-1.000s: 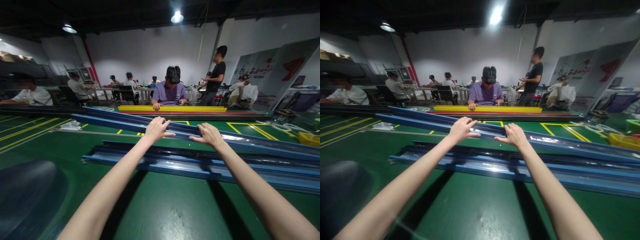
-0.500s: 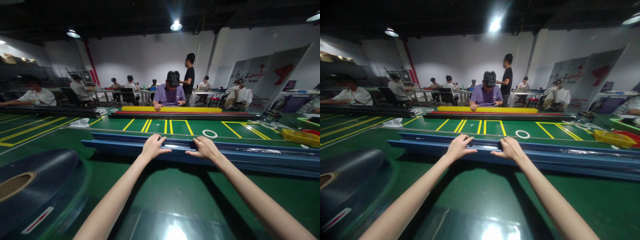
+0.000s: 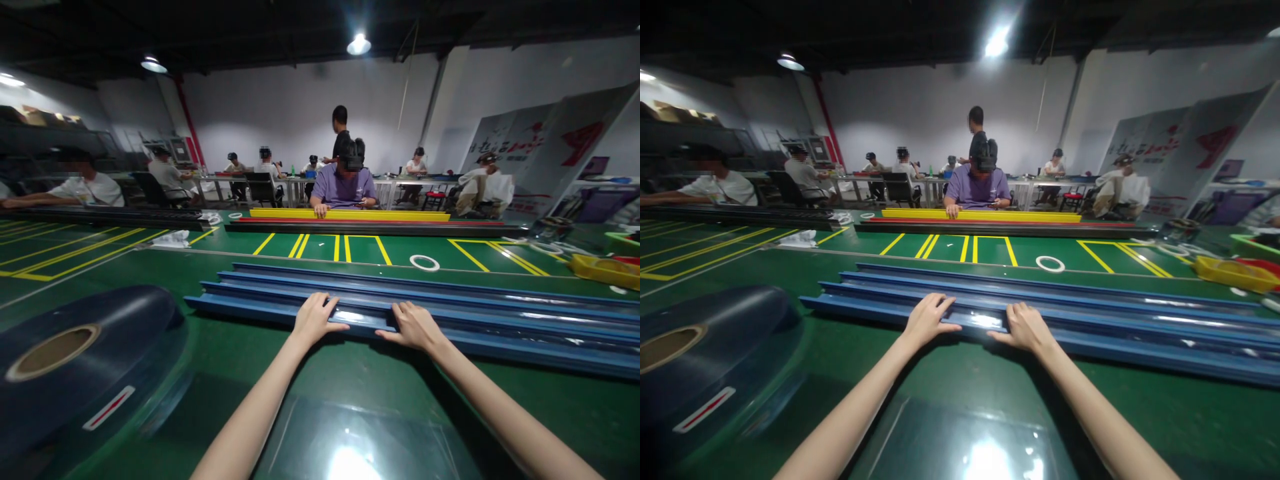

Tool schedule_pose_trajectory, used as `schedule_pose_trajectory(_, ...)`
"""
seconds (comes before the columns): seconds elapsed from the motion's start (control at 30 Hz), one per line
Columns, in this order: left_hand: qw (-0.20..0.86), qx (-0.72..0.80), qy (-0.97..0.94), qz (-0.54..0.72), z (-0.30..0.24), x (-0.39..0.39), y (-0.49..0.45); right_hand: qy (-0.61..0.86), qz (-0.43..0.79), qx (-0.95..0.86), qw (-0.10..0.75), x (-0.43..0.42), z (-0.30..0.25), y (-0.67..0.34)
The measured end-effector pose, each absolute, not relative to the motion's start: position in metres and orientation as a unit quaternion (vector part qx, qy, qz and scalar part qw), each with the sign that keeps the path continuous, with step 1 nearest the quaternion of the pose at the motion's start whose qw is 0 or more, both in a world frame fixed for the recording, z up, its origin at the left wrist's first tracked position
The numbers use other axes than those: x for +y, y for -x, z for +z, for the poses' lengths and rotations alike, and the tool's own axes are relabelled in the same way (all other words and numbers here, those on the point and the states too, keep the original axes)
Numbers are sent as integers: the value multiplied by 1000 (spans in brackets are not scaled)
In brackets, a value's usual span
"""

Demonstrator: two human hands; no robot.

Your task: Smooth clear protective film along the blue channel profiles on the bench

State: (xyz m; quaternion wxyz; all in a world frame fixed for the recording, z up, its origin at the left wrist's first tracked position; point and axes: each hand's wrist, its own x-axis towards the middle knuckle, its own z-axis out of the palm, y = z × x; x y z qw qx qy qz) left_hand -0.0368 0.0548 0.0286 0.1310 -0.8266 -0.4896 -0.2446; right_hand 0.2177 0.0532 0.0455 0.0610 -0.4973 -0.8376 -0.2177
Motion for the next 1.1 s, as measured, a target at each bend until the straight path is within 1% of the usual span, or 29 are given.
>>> schedule_pose_trajectory(0.3, 133, -485, 832, -233, 10, 58, 46, 507, -179, -842, 50, 54, 31, -208)
schedule_pose_trajectory(0.6, 152, -467, 839, -234, 8, 66, 49, 505, -191, -838, 80, 60, 26, -211)
schedule_pose_trajectory(0.93, 134, -482, 844, -193, 12, 92, 56, 524, -196, -824, 85, 81, 24, -201)
schedule_pose_trajectory(1.1, 131, -488, 841, -194, 11, 94, 56, 528, -198, -821, 92, 84, 22, -199)
